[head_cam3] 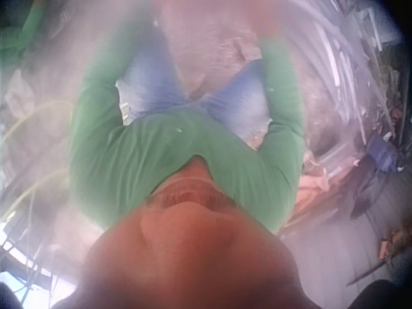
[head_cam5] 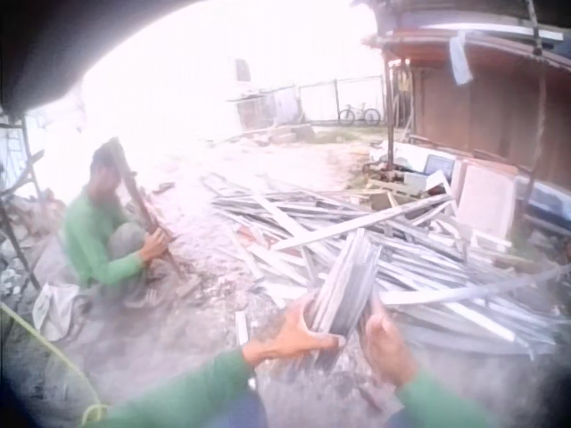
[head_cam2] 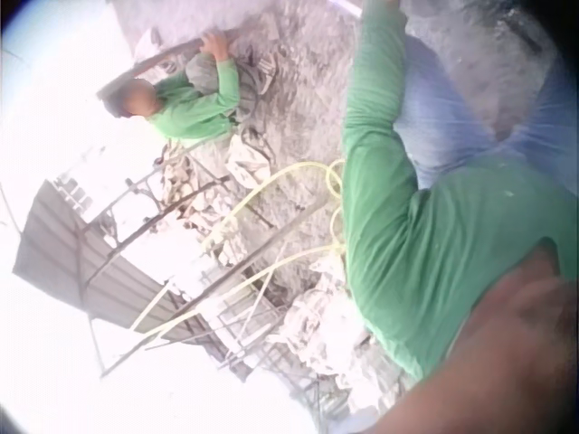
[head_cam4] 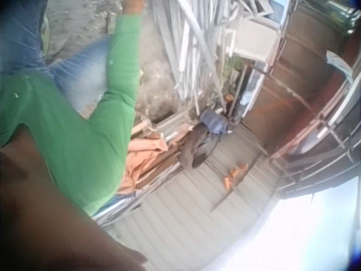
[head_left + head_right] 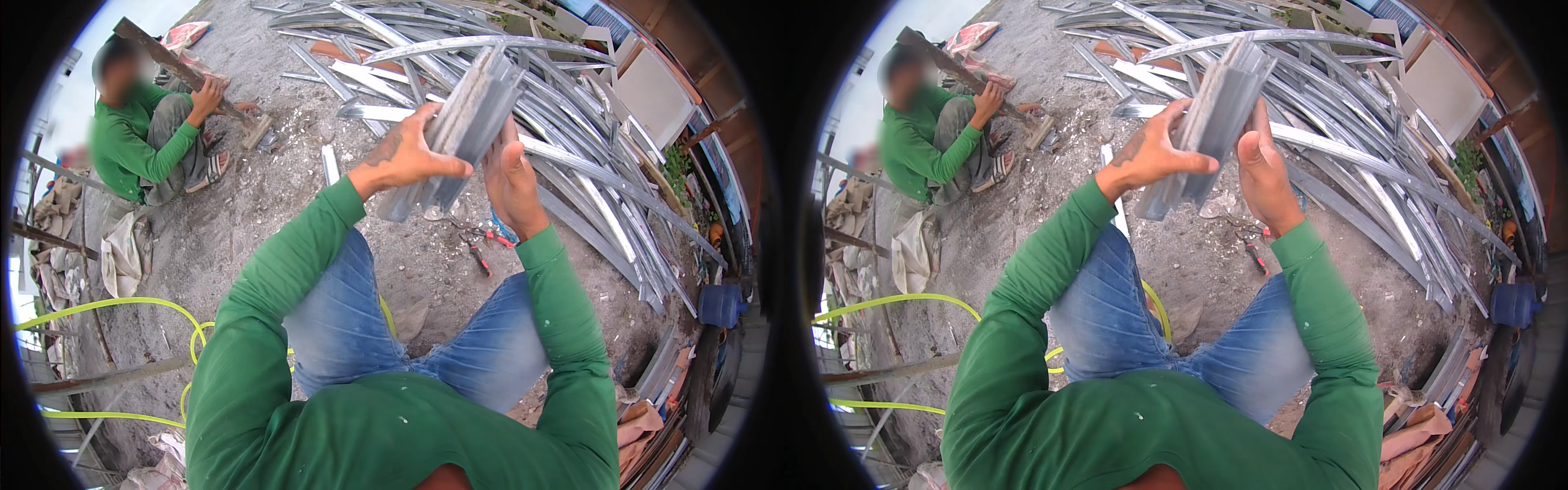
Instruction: The person sits on the ground and uses tin snips to cut long metal strips into shorter pieces. They repeatedly pick up strips, cut them, and place the cut pieces into a red and white sack. Another person is visible in the background working with similar materials.
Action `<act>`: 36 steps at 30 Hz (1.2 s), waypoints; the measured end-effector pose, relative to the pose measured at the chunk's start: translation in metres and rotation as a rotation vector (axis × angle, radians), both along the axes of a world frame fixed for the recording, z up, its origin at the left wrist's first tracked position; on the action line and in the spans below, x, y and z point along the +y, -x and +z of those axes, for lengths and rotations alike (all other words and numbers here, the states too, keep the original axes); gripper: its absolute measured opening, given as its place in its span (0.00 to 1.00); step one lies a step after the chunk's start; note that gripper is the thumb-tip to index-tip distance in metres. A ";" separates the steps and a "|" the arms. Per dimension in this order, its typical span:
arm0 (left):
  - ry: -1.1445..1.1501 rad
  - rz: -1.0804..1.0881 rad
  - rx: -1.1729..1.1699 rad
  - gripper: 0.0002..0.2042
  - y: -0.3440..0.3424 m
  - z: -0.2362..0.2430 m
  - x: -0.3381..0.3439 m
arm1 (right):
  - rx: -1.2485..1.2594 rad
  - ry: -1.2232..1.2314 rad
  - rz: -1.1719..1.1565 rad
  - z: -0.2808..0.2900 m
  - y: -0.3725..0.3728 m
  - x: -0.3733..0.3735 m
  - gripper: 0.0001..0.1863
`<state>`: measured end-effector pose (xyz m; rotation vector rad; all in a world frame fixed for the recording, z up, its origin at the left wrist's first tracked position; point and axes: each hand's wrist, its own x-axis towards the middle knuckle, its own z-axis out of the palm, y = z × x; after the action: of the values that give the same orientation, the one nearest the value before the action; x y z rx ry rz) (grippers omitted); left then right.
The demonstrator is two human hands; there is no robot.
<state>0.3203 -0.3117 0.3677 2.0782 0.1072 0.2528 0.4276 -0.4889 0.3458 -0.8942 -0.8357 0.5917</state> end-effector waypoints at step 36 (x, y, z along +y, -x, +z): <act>-0.502 0.993 0.939 0.46 0.176 -0.378 0.158 | -0.723 1.172 0.320 -0.016 -0.025 -0.057 0.41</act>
<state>0.1441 -0.1538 -0.0100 2.2950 1.8032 -0.1579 0.4531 -0.5463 0.3295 -2.1445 -1.3008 1.0987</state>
